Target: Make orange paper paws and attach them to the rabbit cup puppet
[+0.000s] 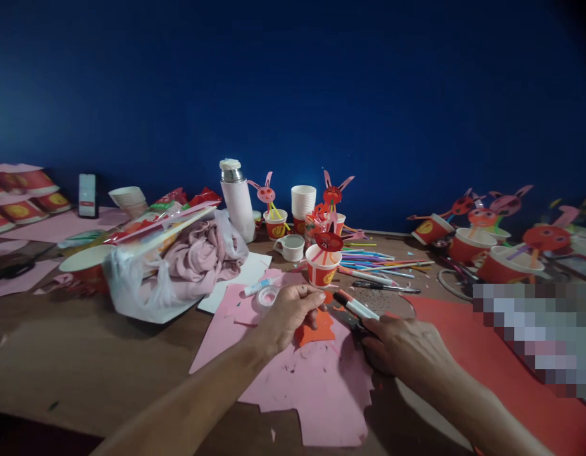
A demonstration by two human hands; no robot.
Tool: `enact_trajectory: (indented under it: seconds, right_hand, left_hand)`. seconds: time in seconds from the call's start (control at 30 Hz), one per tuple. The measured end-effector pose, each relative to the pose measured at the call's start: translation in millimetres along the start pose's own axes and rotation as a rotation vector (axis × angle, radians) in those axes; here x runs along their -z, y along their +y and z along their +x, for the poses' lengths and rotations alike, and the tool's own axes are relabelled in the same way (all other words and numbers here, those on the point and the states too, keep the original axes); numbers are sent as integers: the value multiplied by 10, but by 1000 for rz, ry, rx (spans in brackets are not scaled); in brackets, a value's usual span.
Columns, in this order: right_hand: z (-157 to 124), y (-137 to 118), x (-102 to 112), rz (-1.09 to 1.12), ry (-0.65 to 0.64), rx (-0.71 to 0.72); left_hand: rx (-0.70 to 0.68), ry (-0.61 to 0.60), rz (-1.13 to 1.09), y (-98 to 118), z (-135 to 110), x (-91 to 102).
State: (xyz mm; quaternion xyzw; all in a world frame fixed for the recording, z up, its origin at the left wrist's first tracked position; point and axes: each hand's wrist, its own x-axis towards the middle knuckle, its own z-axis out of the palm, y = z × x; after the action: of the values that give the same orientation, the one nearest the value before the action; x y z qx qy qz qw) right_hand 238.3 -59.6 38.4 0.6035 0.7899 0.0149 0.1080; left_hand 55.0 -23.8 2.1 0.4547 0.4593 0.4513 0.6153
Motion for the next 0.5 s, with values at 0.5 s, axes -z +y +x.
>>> enact_trajectory:
  seconds: [0.5]
  right_hand:
    - [-20,-8,-10,98,-10,-30]
  left_hand:
    - [-10,-13,-53,57,20,76]
